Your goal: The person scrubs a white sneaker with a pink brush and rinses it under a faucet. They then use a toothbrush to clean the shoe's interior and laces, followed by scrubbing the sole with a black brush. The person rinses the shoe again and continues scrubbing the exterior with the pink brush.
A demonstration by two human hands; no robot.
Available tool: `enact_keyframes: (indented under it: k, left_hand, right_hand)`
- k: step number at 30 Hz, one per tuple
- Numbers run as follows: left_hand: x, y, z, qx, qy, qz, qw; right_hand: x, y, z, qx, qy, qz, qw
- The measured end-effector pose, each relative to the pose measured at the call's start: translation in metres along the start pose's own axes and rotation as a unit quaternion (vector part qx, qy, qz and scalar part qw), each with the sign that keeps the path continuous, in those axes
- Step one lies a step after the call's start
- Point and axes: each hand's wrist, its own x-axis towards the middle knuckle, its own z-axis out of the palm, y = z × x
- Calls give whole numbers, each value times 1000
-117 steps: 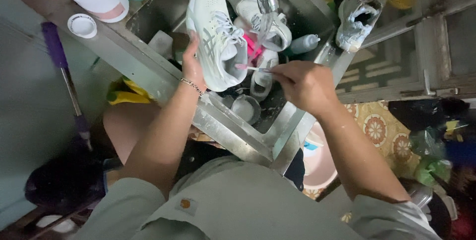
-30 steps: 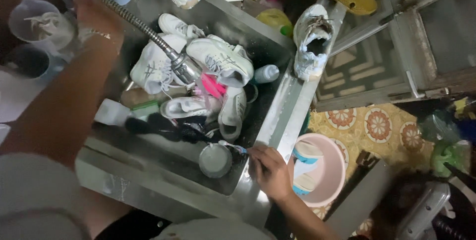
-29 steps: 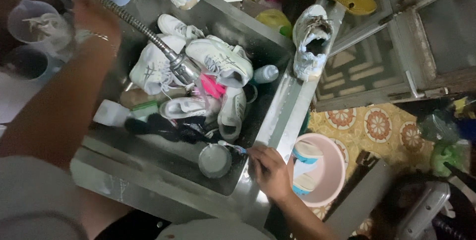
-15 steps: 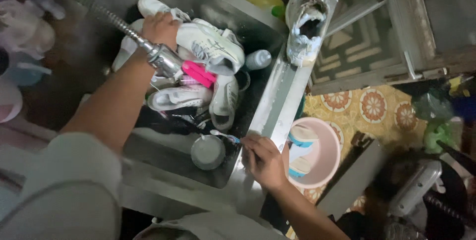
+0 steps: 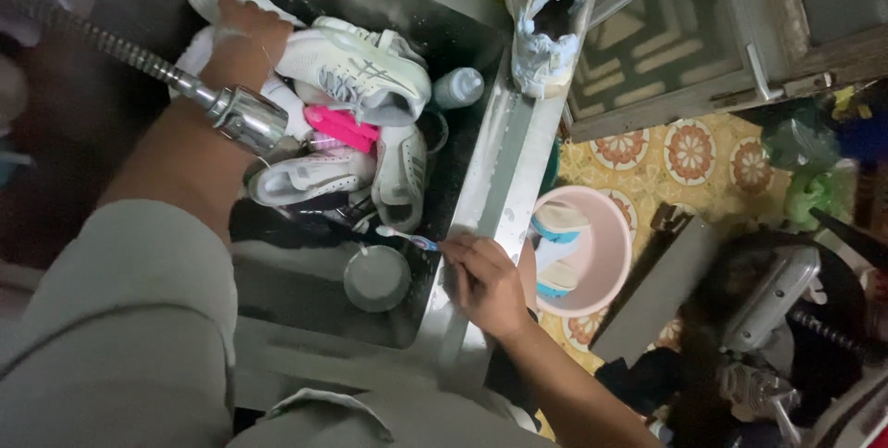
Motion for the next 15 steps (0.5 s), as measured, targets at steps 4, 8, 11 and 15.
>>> enact_keyframes:
  k: [4,8,11,15]
  left_hand:
    - [2,9,44,121,119,-25,985]
    - [-5,-12,78,131,351,-22,927]
    - [-49,-37,65,119,591,-59,796]
    - [-131,-48,24,-75,195,37,977]
  right_hand:
    - [0,7,2,8,-2,2,1000]
    - [-3,11,5,8,12,5,1000]
    - [0,11,2,12,9,1,1000]
    - [5,11,4,16,28,-7,999]
